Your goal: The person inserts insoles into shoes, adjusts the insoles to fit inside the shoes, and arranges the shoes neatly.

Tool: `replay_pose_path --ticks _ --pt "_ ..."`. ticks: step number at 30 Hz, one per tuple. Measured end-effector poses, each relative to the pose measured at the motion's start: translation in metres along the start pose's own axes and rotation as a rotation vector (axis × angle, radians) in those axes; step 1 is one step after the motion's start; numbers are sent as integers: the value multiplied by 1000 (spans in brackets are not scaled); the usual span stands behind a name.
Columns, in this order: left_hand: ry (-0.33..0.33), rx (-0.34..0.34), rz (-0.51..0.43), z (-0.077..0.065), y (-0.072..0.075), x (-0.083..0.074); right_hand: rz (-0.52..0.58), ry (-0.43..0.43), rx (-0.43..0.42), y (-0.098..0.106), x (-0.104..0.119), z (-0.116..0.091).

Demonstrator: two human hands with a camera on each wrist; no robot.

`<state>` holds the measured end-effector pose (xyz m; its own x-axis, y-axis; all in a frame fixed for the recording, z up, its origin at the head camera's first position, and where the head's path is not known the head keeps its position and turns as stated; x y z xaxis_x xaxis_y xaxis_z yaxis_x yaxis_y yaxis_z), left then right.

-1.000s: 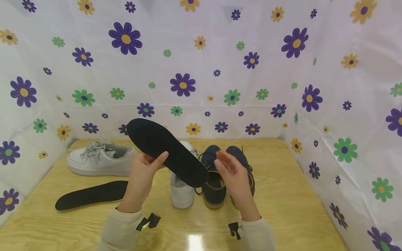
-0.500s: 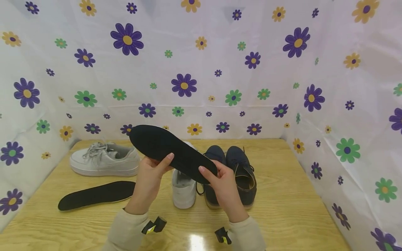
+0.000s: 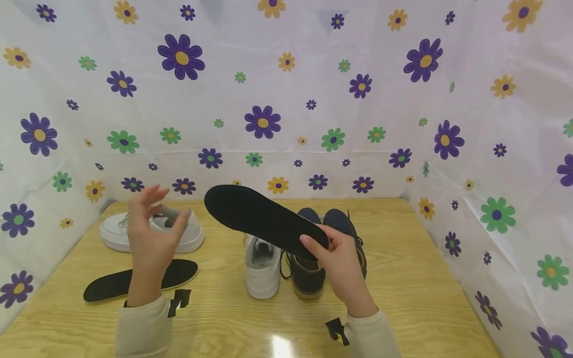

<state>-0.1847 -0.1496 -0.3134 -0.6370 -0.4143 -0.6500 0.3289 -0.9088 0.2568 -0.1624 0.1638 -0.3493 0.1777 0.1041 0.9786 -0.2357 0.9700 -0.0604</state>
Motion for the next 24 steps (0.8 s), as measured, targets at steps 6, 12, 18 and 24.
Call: replay_pose_path --ticks 6,12,18,24 --pt "-331 484 355 -10 -31 -17 -163 -79 98 3 8 -3" --pt "-222 786 440 -21 -54 -20 -267 -109 174 1 13 -2" --pt "-216 812 447 -23 -57 -18 -342 -116 224 -2 15 0" --pt "-164 805 523 -24 -60 -16 -894 189 134 -17 27 2"
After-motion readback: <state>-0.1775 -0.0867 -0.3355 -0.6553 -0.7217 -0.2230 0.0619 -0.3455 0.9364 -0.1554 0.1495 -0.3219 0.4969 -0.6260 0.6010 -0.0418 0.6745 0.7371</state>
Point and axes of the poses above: each hand's wrist, its own z-axis towards the middle knuckle, its own y-axis out of the back of the hand, x = y × z, the point moved 3 cm from there along z, towards the middle knuckle, and after that the axes turned 8 degrees about x, right-handed, at the moved point
